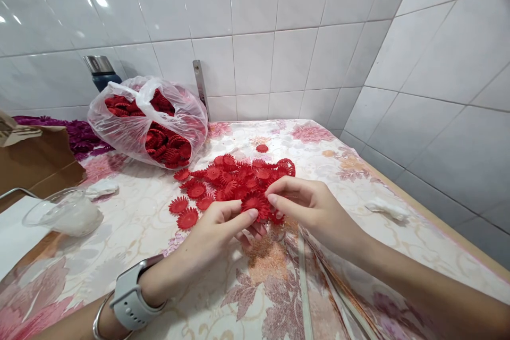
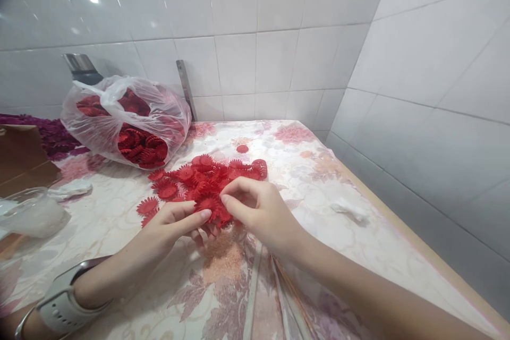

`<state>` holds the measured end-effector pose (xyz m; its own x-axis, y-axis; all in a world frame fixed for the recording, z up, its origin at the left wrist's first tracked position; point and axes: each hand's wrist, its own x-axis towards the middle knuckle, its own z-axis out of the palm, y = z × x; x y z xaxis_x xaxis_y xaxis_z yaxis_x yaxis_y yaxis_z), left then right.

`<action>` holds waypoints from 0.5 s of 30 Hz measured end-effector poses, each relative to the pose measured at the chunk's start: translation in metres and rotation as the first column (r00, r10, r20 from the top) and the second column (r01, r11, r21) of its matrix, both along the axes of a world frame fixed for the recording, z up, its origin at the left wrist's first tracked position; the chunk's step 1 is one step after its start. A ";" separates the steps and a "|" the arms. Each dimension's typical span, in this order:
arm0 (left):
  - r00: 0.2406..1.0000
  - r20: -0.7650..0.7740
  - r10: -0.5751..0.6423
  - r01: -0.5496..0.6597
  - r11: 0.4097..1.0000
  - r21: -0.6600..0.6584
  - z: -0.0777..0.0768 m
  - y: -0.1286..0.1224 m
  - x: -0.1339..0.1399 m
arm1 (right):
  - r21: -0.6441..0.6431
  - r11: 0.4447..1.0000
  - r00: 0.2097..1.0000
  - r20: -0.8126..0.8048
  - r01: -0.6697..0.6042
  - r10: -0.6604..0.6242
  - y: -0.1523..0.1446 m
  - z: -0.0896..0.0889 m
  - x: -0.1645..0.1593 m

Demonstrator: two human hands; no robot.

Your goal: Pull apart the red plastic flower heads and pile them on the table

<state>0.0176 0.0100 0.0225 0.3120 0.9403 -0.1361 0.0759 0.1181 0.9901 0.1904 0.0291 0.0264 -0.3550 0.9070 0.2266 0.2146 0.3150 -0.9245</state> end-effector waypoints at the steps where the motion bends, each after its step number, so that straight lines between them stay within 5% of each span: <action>1: 1.000 -0.017 -0.011 0.012 1.000 0.019 0.001 0.000 0.000 | -0.058 0.998 1.000 -0.029 -0.004 0.002 0.001 0.001 0.000; 4: 0.996 -0.081 -0.031 0.038 0.995 0.089 0.002 0.002 -0.001 | -0.111 0.994 0.997 -0.078 -0.023 0.015 0.003 -0.002 -0.001; 7: 0.956 -0.294 -0.010 0.087 0.965 0.248 -0.001 0.003 -0.003 | 0.129 0.987 0.994 -0.074 0.093 -0.084 0.001 -0.008 -0.003; 10: 0.812 -0.562 0.160 0.179 0.848 0.499 -0.007 0.002 -0.005 | 0.357 0.930 0.996 -0.019 0.087 -0.086 -0.005 -0.013 -0.006; 15: 0.636 -0.677 0.370 0.355 0.639 0.683 -0.016 -0.002 -0.007 | 0.064 0.995 0.997 -0.023 -0.072 0.073 -0.013 -0.015 -0.011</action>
<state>0.0104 0.0081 0.0064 0.4392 0.8077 0.3932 0.7686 -0.5645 0.3010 0.1799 0.0164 0.0112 -0.4128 0.8628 0.2919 0.1659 0.3863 -0.9073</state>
